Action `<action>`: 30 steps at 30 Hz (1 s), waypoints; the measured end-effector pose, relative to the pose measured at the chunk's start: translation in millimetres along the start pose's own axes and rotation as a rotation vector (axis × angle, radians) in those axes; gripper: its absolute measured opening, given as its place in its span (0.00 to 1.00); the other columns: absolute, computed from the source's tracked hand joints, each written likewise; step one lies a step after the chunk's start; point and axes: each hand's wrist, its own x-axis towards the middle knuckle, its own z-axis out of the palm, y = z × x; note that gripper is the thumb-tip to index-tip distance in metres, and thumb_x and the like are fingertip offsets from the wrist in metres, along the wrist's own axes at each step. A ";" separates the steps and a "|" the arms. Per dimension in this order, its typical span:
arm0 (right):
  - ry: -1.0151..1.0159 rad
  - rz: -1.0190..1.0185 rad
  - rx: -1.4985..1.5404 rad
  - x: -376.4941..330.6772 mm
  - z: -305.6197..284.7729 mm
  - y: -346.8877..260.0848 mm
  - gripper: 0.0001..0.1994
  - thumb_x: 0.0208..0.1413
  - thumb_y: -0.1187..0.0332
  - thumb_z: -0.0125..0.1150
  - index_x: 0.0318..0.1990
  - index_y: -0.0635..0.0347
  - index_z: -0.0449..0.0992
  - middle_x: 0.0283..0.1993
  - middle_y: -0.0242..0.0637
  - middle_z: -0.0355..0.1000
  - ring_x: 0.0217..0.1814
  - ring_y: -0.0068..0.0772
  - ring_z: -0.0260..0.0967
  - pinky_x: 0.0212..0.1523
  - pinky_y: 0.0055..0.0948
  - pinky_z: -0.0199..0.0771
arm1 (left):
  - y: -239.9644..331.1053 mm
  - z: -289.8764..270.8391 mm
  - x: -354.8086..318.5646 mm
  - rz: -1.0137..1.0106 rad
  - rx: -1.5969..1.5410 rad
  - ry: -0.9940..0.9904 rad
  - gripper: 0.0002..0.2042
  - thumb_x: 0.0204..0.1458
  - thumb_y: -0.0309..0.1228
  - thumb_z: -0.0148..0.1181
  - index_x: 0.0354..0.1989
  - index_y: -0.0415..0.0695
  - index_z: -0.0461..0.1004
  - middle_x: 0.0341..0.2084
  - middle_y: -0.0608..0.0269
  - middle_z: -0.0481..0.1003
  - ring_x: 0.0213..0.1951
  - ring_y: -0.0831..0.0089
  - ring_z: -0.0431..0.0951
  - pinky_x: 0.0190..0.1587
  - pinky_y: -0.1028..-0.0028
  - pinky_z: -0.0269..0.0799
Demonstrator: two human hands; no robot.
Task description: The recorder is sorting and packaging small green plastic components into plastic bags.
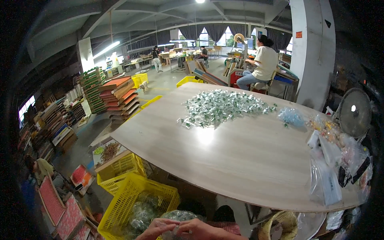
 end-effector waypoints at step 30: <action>0.074 0.038 0.430 25.0 21.2 44.5 0.20 0.68 0.60 0.46 0.60 0.62 0.68 0.49 0.37 0.75 0.47 0.27 0.71 0.48 0.28 0.71 | 20.1 17.6 -15.1 1.160 1.282 0.418 0.06 0.42 0.32 0.66 0.26 0.50 0.73 0.35 0.71 0.76 0.29 0.70 0.78 0.27 0.73 0.74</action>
